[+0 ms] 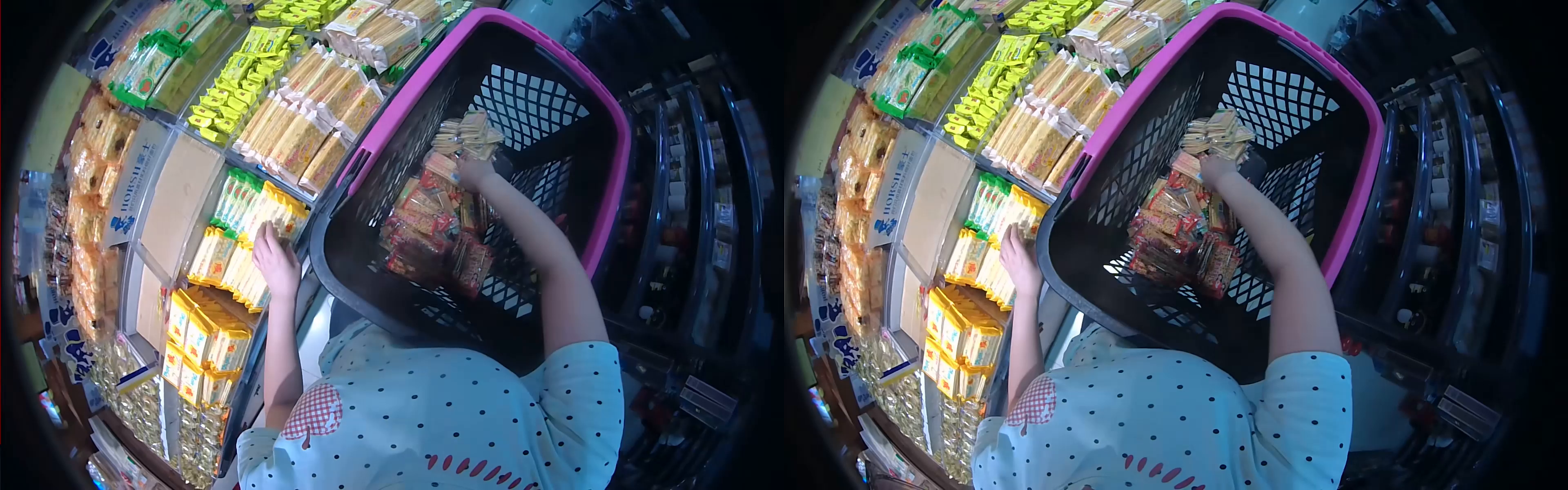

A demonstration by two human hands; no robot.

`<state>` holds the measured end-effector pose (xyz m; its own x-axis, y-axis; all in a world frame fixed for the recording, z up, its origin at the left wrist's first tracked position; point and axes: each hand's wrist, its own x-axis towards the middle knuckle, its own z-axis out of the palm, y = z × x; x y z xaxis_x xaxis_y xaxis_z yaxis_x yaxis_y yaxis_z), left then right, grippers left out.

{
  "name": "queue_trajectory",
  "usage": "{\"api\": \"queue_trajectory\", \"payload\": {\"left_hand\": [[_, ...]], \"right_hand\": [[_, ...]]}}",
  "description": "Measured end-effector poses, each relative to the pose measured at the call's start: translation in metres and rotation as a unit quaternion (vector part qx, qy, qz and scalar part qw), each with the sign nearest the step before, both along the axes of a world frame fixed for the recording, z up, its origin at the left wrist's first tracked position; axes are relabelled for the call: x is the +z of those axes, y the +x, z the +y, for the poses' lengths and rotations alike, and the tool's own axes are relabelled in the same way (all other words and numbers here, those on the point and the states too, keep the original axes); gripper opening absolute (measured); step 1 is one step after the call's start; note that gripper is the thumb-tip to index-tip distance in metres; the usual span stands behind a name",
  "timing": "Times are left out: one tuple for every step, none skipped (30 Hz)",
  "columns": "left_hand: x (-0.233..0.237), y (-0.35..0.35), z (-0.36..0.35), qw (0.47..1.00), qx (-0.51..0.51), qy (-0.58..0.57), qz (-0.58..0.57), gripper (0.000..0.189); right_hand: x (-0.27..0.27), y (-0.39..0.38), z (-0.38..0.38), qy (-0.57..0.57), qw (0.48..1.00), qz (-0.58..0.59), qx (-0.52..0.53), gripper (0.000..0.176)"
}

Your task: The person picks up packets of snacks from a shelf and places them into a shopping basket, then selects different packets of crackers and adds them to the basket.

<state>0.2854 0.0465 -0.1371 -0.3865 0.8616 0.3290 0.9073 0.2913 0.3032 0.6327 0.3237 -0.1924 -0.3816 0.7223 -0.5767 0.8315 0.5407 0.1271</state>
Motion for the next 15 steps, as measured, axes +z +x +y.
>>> {"api": "queue_trajectory", "payload": {"left_hand": [[0.001,0.003,-0.004,1.000,-0.003,0.013,-0.006,0.057],[0.003,0.005,-0.008,1.000,-0.001,0.012,-0.009,0.057],[0.005,0.008,-0.011,1.000,-0.008,0.024,-0.018,0.055],[0.008,0.010,-0.013,0.999,-0.015,0.036,-0.026,0.053],[0.012,0.013,-0.016,0.999,-0.012,0.038,-0.027,0.053],[0.018,0.015,-0.020,0.998,-0.024,0.050,-0.036,0.051],[0.024,0.016,-0.021,0.997,-0.037,0.061,-0.044,0.049],[0.033,0.018,-0.020,0.993,-0.043,0.097,-0.044,0.043],[0.040,0.018,-0.018,0.994,-0.044,0.095,-0.045,0.043],[0.046,0.018,-0.017,0.991,-0.039,0.120,-0.053,0.041],[0.054,0.018,-0.015,0.987,-0.033,0.145,-0.059,0.039],[0.064,0.019,-0.011,0.985,-0.029,0.164,-0.040,0.035],[0.073,0.021,-0.007,0.986,-0.027,0.160,-0.036,0.035],[0.081,0.023,-0.005,0.981,-0.025,0.186,-0.056,0.032],[0.089,0.026,-0.003,0.974,-0.020,0.212,-0.073,0.029]], "right_hand": [[-0.007,-0.001,-0.002,-0.002,1.000,-0.004,0.002,0.050],[-0.014,-0.005,-0.004,0.011,0.998,0.013,-0.055,0.053],[-0.020,-0.011,-0.004,0.028,0.993,0.030,-0.110,0.057],[-0.031,-0.013,-0.009,0.050,0.993,-0.007,-0.103,0.062],[-0.042,-0.013,-0.015,0.052,0.994,-0.008,-0.101,0.062],[-0.052,-0.013,-0.023,0.097,0.990,0.008,-0.098,0.062],[-0.066,-0.012,-0.027,0.140,0.985,0.023,-0.097,0.062],[-0.096,-0.007,-0.025,0.176,0.979,0.032,-0.102,0.070],[-0.085,-0.007,-0.028,0.174,0.979,0.031,-0.104,0.070],[-0.063,-0.011,-0.034,0.180,0.971,0.077,-0.136,0.068],[-0.050,-0.014,-0.039,0.185,0.961,0.123,-0.168,0.067],[-0.056,-0.004,-0.030,0.180,0.961,0.124,-0.168,0.067],[-0.065,0.015,-0.010,0.027,0.936,0.260,-0.235,0.059],[-0.072,0.028,0.002,-0.131,0.867,0.384,-0.290,0.051],[-0.049,0.031,0.000,-0.176,0.774,0.501,-0.345,0.032]]}}
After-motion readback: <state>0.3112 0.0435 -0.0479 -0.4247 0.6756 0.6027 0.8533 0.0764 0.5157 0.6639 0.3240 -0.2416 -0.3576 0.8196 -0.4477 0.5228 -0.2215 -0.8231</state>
